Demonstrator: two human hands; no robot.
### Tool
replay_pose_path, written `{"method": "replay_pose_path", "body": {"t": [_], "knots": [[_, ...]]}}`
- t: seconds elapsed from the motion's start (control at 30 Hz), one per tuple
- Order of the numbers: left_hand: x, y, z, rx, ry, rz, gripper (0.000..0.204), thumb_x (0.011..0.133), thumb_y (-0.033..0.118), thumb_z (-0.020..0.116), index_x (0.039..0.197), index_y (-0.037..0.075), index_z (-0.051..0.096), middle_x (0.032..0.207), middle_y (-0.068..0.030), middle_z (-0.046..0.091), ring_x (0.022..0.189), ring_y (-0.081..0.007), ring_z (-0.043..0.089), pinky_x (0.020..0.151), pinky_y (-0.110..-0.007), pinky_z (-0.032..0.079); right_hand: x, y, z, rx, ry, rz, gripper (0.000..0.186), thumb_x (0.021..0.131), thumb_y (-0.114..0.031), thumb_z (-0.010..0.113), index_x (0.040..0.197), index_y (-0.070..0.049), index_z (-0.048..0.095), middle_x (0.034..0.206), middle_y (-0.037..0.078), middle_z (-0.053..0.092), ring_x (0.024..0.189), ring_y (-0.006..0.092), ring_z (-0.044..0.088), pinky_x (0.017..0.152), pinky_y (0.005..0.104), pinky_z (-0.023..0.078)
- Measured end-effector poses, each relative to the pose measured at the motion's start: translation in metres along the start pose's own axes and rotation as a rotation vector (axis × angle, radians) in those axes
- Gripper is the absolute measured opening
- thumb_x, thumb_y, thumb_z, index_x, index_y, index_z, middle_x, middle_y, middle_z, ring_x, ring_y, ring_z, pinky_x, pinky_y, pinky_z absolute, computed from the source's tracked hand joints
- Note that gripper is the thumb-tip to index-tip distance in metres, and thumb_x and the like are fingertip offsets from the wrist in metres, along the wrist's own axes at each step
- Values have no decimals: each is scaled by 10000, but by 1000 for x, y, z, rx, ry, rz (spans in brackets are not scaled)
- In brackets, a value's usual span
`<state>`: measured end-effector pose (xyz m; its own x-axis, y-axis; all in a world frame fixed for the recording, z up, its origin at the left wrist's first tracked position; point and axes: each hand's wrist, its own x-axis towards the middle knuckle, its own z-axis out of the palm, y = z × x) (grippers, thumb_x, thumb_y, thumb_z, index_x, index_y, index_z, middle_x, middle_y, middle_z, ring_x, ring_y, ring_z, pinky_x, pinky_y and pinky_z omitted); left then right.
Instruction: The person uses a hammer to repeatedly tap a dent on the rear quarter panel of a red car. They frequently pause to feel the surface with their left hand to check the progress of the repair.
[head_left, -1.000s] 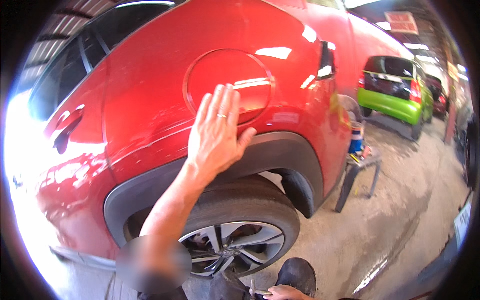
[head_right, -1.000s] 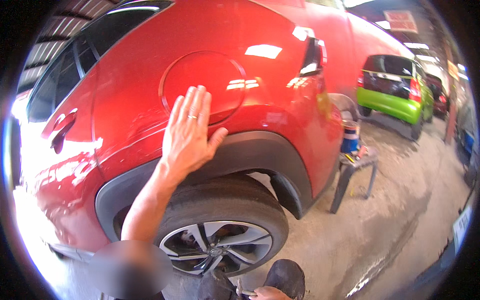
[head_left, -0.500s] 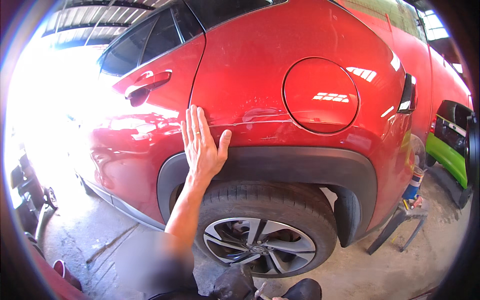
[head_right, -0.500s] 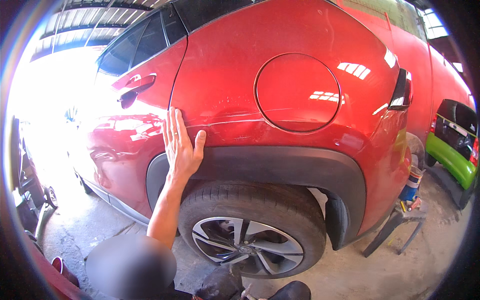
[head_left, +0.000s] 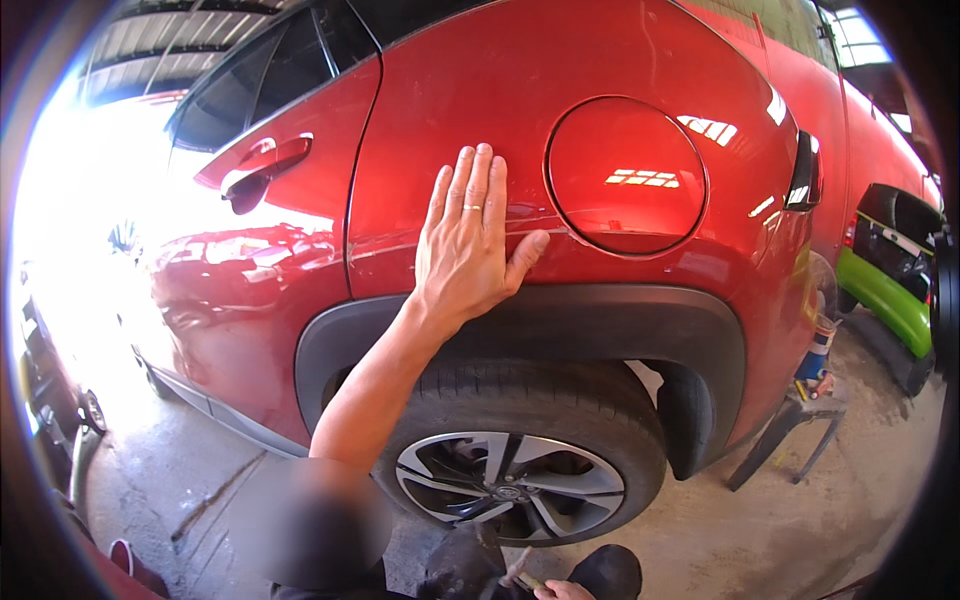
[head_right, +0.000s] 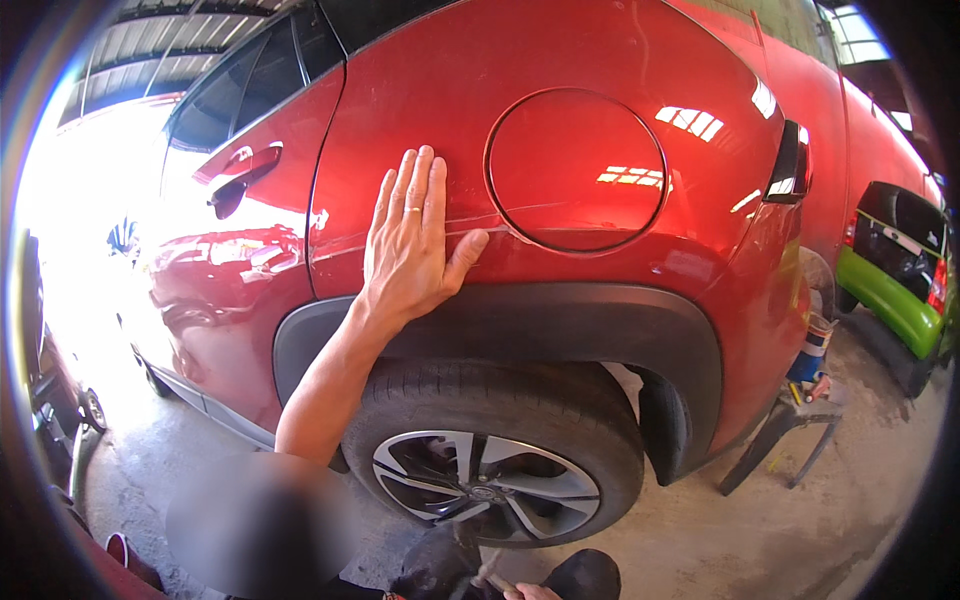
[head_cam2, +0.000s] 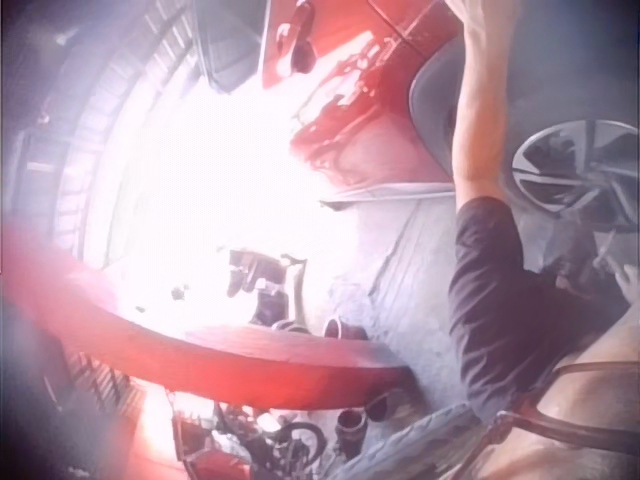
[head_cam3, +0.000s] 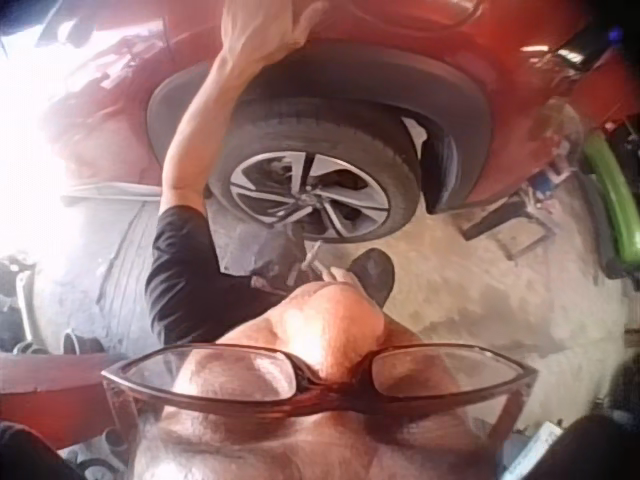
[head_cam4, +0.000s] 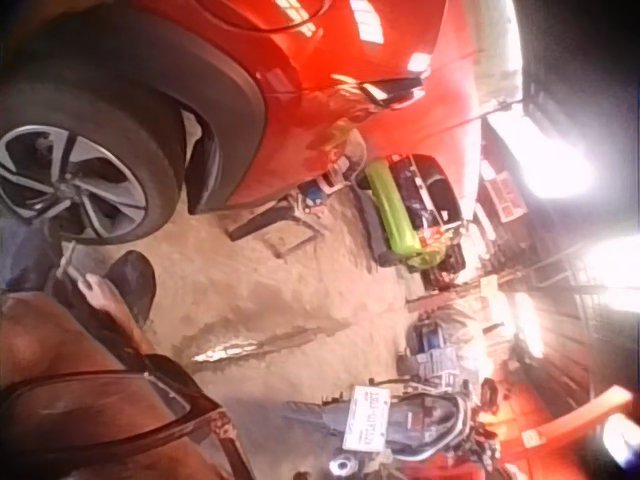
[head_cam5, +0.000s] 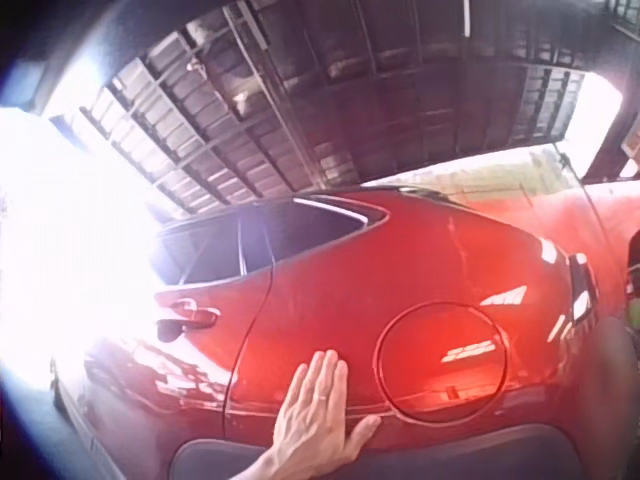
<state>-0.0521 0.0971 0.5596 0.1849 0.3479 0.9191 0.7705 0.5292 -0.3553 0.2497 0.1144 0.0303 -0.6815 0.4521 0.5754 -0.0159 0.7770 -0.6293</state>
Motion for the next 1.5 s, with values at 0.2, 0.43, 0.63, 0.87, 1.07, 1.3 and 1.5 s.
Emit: {"method": "replay_pose_path", "body": {"t": [0.2, 0.43, 0.63, 0.87, 1.07, 1.3, 1.5], "knots": [[-39, 10, -3, -117, -11, -91, 887, 931, 570, 540, 1483, -82, 300, 1564, -261, 271, 1472, -386, 237, 1205, -496, 164, 182, -121, -136, -146, -821, 298, 421, 967, -173, 555, 1367, -45, 533, 1064, 234, 695, 818, 379, 705, 703, 417, 553], [-92, -27, -13, -80, 16, -294, 941, 899, 612, 562, 1504, -52, 283, 1577, -243, 259, 1488, -363, 209, 1208, -498, 122, 287, -218, -238, -13, 217, -357, 487, 970, -97, 523, 1424, 44, 418, 821, 125, 663, 588, 204, 601, 576, 313, 493], [-103, -48, 0, -27, 44, -352, 872, 911, 603, 500, 1508, -7, 320, 1584, -217, 273, 1497, -332, 211, 1221, -508, 82, 393, -261, -255, -556, 515, -793, 474, 1000, -59, 500, 1468, -35, 426, 784, 121, 615, 617, 199, 570, 574, 329, 479], [-105, -51, -4, -23, 29, -357, 863, 913, 601, 498, 1508, 0, 324, 1586, -208, 276, 1500, -329, 202, 1219, -518, 68, 429, -294, -239, -732, 447, -826, 489, 954, -87, 582, 1428, -189, 521, 730, 141, 590, 575, 301, 605, 552, 416, 477], [-103, -50, 2, -55, 20, -353, 867, 915, 616, 486, 1506, 1, 330, 1584, -203, 283, 1503, -325, 196, 1220, -517, 49, 416, -293, -236, -394, 511, -514, 298, 1058, -251, 461, 1113, -2, 616, 729, 84, 576, 611, 162, 548, 593, 326, 437], [-105, -50, -3, -63, 40, -358, 872, 916, 618, 500, 1499, -9, 338, 1588, -197, 274, 1499, -315, 208, 1221, -512, 60, 405, -283, -230, 174, 181, -368, 230, 1018, -132, 552, 1204, 4, 560, 803, 1, 588, 653, 63, 484, 618, 211, 421], [-106, -51, -3, -71, 48, -364, 866, 912, 617, 512, 1500, 3, 344, 1588, -190, 280, 1498, -302, 216, 1222, -507, 63, 424, -287, -231, -592, 458, -655, 526, 996, -130, 576, 1497, -143, 417, 927, 140, 695, 640, 195, 656, 598, 329, 497]]}}
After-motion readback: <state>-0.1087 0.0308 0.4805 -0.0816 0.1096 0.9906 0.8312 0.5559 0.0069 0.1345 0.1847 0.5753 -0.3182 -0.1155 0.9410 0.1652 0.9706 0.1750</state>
